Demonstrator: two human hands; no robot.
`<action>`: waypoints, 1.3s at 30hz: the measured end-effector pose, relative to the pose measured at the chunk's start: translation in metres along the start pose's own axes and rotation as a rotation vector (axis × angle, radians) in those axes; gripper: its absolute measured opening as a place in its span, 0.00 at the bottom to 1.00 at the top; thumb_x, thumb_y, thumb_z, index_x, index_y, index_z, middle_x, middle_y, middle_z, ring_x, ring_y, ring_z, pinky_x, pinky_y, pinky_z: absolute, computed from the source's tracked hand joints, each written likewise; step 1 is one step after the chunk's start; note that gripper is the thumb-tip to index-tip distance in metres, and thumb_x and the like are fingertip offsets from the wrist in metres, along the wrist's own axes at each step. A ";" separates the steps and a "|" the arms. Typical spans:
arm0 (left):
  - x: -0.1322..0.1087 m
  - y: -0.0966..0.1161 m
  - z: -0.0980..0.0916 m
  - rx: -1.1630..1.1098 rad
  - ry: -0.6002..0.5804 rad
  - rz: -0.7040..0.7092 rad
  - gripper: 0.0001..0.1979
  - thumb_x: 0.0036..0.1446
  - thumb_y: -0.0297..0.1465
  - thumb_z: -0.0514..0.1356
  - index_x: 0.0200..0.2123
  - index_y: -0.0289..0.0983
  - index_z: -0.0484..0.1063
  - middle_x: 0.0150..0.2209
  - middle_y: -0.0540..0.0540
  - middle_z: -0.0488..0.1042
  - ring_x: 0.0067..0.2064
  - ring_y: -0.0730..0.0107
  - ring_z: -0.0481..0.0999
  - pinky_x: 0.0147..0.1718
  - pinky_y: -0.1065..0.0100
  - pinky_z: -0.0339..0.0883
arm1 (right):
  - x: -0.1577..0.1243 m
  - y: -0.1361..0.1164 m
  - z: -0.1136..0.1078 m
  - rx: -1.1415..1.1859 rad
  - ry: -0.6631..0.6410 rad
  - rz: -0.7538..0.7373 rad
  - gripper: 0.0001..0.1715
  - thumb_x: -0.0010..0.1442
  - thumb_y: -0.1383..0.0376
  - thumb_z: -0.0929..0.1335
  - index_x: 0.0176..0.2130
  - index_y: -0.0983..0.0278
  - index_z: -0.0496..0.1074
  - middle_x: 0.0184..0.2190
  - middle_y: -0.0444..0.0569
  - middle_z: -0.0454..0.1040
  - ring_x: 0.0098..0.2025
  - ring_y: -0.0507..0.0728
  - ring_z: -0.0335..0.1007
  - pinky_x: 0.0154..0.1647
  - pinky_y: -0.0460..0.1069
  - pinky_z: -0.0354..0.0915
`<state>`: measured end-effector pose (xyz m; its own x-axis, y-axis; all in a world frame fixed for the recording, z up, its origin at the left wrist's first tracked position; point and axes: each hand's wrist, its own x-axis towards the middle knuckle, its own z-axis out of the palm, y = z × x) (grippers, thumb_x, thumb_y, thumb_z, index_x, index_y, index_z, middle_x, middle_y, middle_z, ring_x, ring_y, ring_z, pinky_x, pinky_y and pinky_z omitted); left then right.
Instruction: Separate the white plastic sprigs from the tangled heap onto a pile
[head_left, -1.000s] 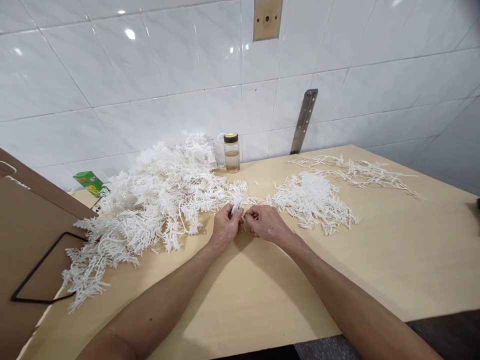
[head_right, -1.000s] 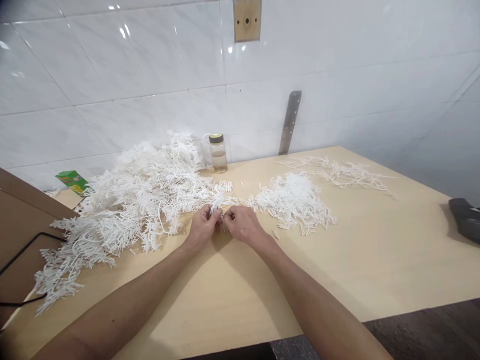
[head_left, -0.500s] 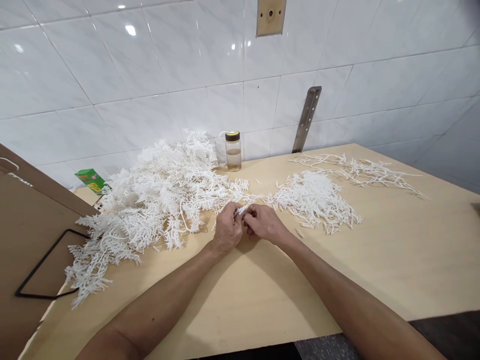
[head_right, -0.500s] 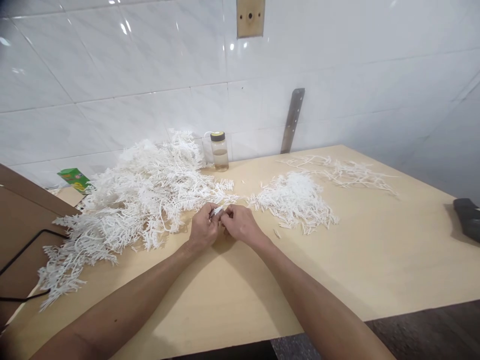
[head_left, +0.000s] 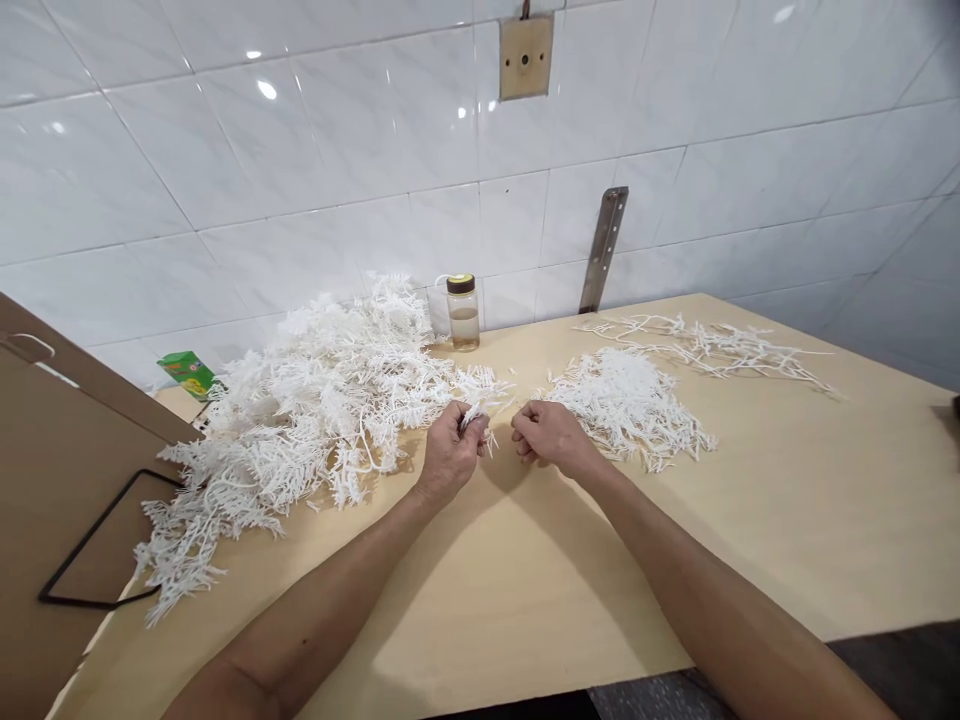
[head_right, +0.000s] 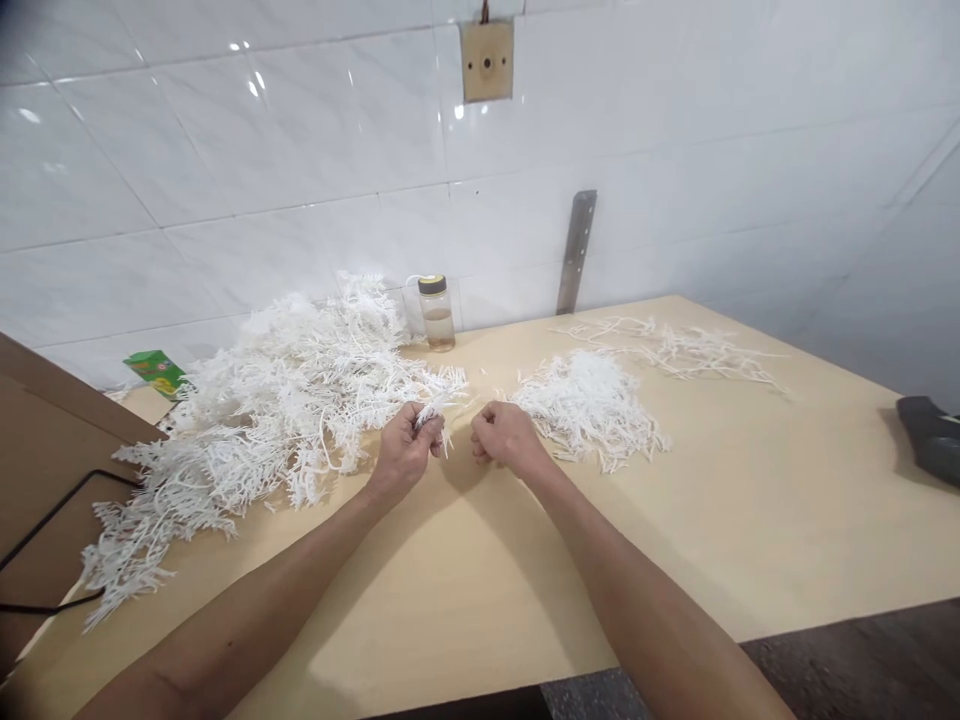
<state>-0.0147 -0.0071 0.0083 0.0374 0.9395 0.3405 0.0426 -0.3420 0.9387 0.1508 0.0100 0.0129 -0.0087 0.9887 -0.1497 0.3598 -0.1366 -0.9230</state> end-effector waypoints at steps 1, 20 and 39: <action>0.001 -0.001 0.000 -0.026 -0.006 -0.026 0.12 0.56 0.39 0.63 0.29 0.38 0.65 0.21 0.54 0.68 0.21 0.77 0.68 0.23 0.73 0.64 | 0.002 0.003 -0.008 0.000 -0.047 -0.031 0.04 0.54 0.67 0.67 0.27 0.64 0.69 0.21 0.47 0.76 0.19 0.53 0.73 0.17 0.43 0.66; 0.001 -0.019 0.001 0.043 0.102 -0.092 0.12 0.53 0.38 0.64 0.26 0.37 0.67 0.22 0.54 0.69 0.23 0.77 0.66 0.23 0.73 0.61 | -0.010 -0.004 0.023 0.205 -0.052 -0.098 0.09 0.53 0.64 0.72 0.29 0.64 0.69 0.21 0.44 0.75 0.24 0.52 0.74 0.23 0.43 0.71; -0.002 -0.012 0.008 -0.117 0.168 -0.184 0.12 0.50 0.37 0.66 0.27 0.36 0.69 0.23 0.52 0.72 0.23 0.76 0.68 0.25 0.71 0.65 | -0.008 -0.005 0.030 0.059 0.066 -0.092 0.05 0.47 0.68 0.69 0.25 0.62 0.66 0.22 0.44 0.75 0.26 0.55 0.75 0.27 0.47 0.70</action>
<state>-0.0075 -0.0050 -0.0044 -0.1272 0.9792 0.1581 -0.0826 -0.1693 0.9821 0.1210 0.0013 0.0082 0.0233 0.9989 -0.0409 0.3051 -0.0461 -0.9512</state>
